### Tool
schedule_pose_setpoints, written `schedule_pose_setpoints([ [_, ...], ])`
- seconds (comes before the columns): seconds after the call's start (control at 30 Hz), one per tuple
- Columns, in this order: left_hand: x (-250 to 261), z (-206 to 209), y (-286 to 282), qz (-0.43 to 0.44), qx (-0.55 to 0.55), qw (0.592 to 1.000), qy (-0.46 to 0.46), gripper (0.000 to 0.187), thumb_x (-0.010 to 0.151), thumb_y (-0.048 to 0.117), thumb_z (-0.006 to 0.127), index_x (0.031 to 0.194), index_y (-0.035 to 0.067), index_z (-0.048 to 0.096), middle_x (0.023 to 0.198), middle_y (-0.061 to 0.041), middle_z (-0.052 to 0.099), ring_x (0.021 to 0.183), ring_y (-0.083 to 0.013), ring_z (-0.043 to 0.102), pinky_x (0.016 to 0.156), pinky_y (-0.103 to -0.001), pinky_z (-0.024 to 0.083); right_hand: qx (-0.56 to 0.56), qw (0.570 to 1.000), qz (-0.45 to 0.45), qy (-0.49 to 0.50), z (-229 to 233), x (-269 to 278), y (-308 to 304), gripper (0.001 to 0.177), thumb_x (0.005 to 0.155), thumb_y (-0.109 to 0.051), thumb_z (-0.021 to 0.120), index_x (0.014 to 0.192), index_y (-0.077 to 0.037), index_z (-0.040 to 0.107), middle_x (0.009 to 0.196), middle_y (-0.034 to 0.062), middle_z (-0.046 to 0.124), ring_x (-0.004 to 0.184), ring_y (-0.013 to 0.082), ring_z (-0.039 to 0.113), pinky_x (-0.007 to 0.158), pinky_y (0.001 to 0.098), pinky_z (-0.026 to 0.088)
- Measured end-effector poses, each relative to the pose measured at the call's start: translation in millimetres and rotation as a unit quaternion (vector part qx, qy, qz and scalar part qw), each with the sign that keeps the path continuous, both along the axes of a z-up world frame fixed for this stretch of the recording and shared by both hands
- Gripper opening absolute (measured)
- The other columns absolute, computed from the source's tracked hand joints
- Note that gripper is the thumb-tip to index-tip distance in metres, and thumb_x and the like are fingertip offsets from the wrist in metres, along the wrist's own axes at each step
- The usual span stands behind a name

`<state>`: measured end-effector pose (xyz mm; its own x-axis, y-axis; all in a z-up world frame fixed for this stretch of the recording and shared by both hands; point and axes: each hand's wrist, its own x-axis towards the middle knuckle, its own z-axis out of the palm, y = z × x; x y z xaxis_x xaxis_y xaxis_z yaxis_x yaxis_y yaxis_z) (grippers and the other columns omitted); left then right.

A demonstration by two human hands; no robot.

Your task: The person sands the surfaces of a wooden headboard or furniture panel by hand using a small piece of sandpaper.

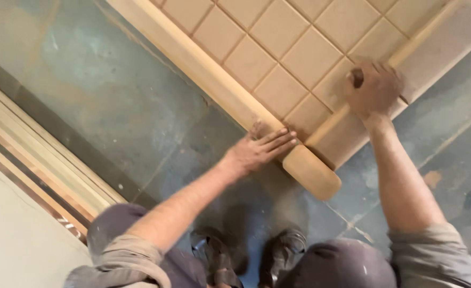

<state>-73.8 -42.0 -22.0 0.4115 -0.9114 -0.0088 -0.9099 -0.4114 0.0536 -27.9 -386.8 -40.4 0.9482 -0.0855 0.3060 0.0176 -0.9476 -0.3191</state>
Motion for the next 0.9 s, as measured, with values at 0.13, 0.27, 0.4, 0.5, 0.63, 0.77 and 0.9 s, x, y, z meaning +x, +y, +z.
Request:
schedule_pose_setpoints([
  [0.13, 128, 8, 95, 0.113, 0.111, 0.986, 0.046, 0.077, 0.095, -0.005, 0.045, 0.166, 0.019, 0.027, 0.176, -0.002, 0.025, 0.154, -0.0187, 0.031, 0.111, -0.058, 0.04, 0.023, 0.999, -0.014, 0.026, -4, 4, 2, 0.006, 0.094, -0.017, 0.072, 0.091, -0.014, 0.068, 0.092, 0.0038, 0.07, 0.098, 0.0304, 0.064, 0.091, 0.0494, 0.045],
  [0.27, 162, 12, 108, 0.215, 0.133, 0.966, -0.055, 0.093, 0.081, 0.015, 0.07, 0.163, 0.0, 0.027, 0.163, -0.014, 0.026, 0.153, -0.0297, 0.027, 0.12, -0.072, 0.028, -0.005, 1.0, -0.006, 0.024, -9, 1, -4, 0.007, 0.09, -0.017, 0.073, 0.09, -0.014, 0.068, 0.094, 0.0049, 0.07, 0.097, 0.0318, 0.064, 0.088, 0.0493, 0.045],
  [0.4, 53, -6, 43, 0.152, 0.066, 0.982, 0.095, 0.094, 0.07, 0.017, 0.071, 0.157, 0.019, 0.034, 0.169, -0.013, 0.019, 0.155, -0.0327, 0.019, 0.119, -0.068, 0.021, 0.001, 1.0, -0.023, -0.01, -13, 2, -1, 0.011, 0.087, -0.016, 0.074, 0.095, -0.012, 0.069, 0.092, 0.0042, 0.069, 0.093, 0.0324, 0.063, 0.086, 0.0492, 0.046],
  [0.5, -21, -17, -18, 0.063, -0.05, 0.991, 0.109, 0.068, 0.102, 0.007, 0.054, 0.166, 0.007, 0.031, 0.175, -0.009, 0.02, 0.162, -0.0268, 0.02, 0.128, -0.068, 0.021, -0.026, 0.999, -0.028, 0.009, -8, 8, -1, 0.011, 0.086, -0.016, 0.074, 0.086, -0.012, 0.064, 0.093, 0.0052, 0.069, 0.093, 0.0324, 0.063, 0.085, 0.0487, 0.046],
  [0.63, 30, -14, 24, -0.102, 0.114, 0.967, -0.204, 0.087, 0.084, 0.001, 0.056, 0.164, 0.022, 0.028, 0.17, 0.002, 0.021, 0.155, -0.016, 0.021, 0.122, -0.061, 0.013, 0.03, 0.999, -0.007, 0.016, 0, 2, 0, 0.009, 0.09, -0.014, 0.073, 0.092, -0.012, 0.065, 0.095, 0.004, 0.069, 0.097, 0.0305, 0.065, 0.09, 0.0482, 0.047],
  [0.77, 131, 19, 112, 0.081, 0.091, 0.992, -0.03, 0.089, 0.095, 0.008, 0.066, 0.173, 0.024, 0.026, 0.181, -0.002, 0.027, 0.165, -0.0212, 0.026, 0.117, -0.081, 0.003, -0.022, 1.0, -0.008, -0.015, -8, 7, 2, 0.01, 0.083, -0.013, 0.072, 0.09, -0.011, 0.065, 0.094, 0.0062, 0.069, 0.095, 0.0315, 0.064, 0.087, 0.0474, 0.046],
  [0.9, 126, 29, 96, 0.231, 0.01, 0.967, 0.105, 0.109, 0.073, 0.003, 0.068, 0.169, 0.007, 0.017, 0.176, -0.007, 0.022, 0.163, -0.0236, 0.023, 0.114, -0.086, 0.002, 0.072, 0.994, -0.041, 0.066, -6, 2, 2, 0.006, 0.088, -0.014, 0.07, 0.094, -0.012, 0.069, 0.084, 0.0066, 0.07, 0.089, 0.0329, 0.065, 0.085, 0.0492, 0.047],
])
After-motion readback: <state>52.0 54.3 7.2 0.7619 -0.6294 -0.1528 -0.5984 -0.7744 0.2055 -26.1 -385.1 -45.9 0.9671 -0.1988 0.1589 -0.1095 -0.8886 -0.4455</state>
